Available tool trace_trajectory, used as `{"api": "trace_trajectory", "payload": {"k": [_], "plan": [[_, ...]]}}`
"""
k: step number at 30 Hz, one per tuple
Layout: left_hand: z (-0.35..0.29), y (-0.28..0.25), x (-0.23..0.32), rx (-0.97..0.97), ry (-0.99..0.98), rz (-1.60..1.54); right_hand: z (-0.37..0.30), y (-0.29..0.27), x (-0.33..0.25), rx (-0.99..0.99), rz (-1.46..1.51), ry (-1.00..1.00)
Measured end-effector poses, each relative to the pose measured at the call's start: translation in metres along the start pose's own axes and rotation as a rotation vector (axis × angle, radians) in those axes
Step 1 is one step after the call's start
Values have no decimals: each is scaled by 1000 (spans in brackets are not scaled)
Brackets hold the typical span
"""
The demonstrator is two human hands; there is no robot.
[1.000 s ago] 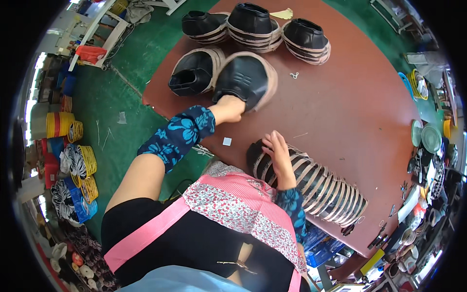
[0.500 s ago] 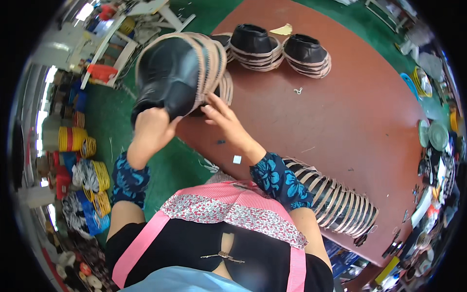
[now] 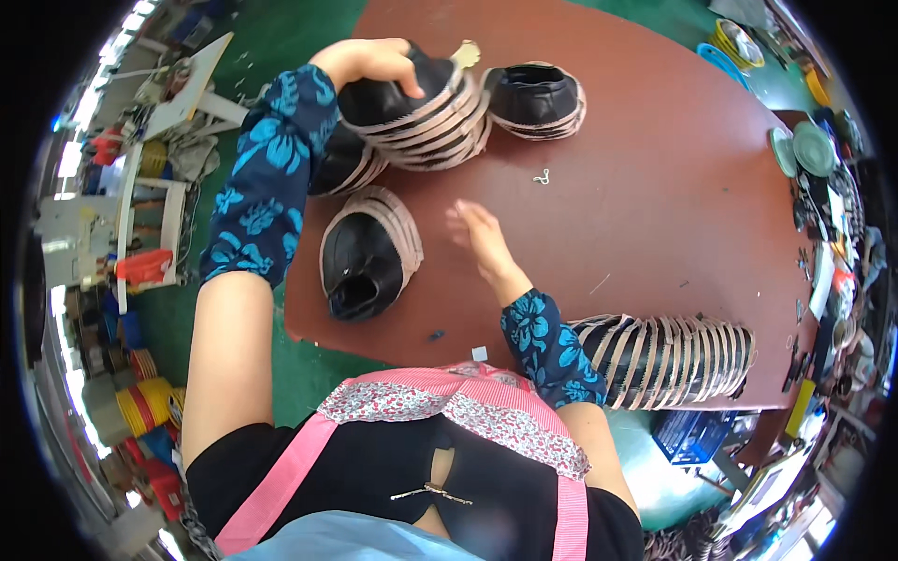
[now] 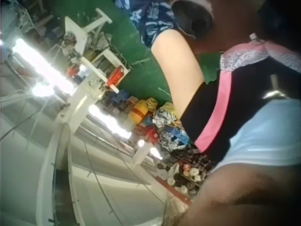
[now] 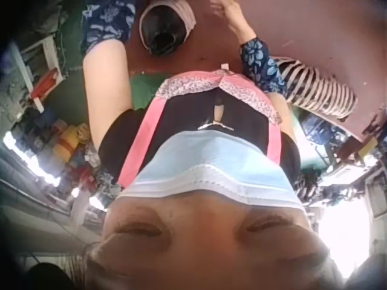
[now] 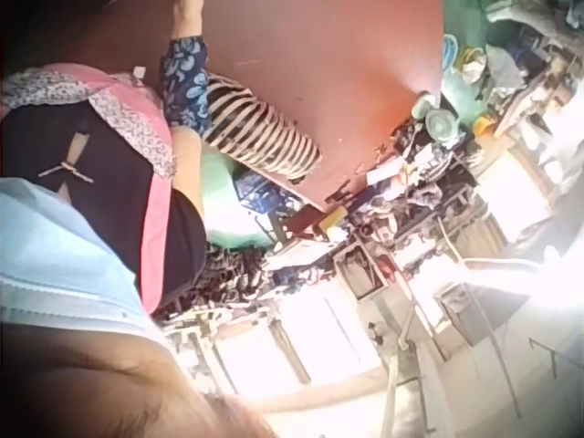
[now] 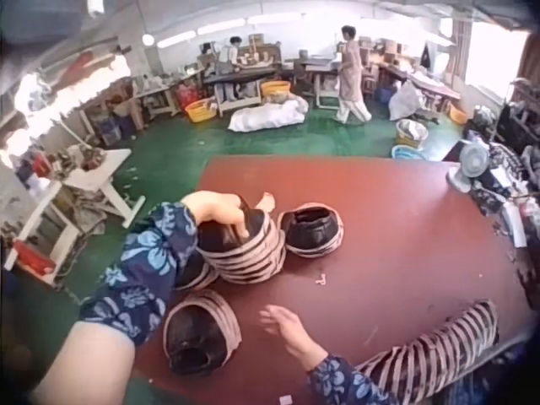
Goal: Assembling shoe components and trimming excess material at a factory workstation.
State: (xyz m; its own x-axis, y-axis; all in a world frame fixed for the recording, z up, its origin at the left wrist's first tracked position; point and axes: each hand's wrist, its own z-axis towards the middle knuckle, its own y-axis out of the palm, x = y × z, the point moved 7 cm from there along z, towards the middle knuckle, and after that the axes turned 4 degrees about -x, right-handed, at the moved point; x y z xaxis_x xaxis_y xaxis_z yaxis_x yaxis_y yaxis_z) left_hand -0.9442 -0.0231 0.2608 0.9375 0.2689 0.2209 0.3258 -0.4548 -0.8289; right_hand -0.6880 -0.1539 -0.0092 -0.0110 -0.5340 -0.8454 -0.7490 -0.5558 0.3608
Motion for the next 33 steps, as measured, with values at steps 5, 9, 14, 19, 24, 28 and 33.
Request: {"api": "trace_trajectory", "payload": {"k": [5,9,14,19,24,28,33], "plan": [[38,1,-62,-189,-95,-365,87,-24,100,-36,322,349],[35,3,-32,-169,32,-408,191,-62,77,156,671,170],[28,9,-16,-160,90,-466,259,-71,52,235,747,302],[-18,11,3,-290,47,-794,224,-81,42,85,505,380],[-40,41,5,-385,60,-1155,72,-134,20,28,660,86],[-19,85,21,-453,-124,-1832,-52,-246,-88,249,485,-239],[32,171,39,-648,-9,-2079,-163,-221,-285,269,52,-275]]}}
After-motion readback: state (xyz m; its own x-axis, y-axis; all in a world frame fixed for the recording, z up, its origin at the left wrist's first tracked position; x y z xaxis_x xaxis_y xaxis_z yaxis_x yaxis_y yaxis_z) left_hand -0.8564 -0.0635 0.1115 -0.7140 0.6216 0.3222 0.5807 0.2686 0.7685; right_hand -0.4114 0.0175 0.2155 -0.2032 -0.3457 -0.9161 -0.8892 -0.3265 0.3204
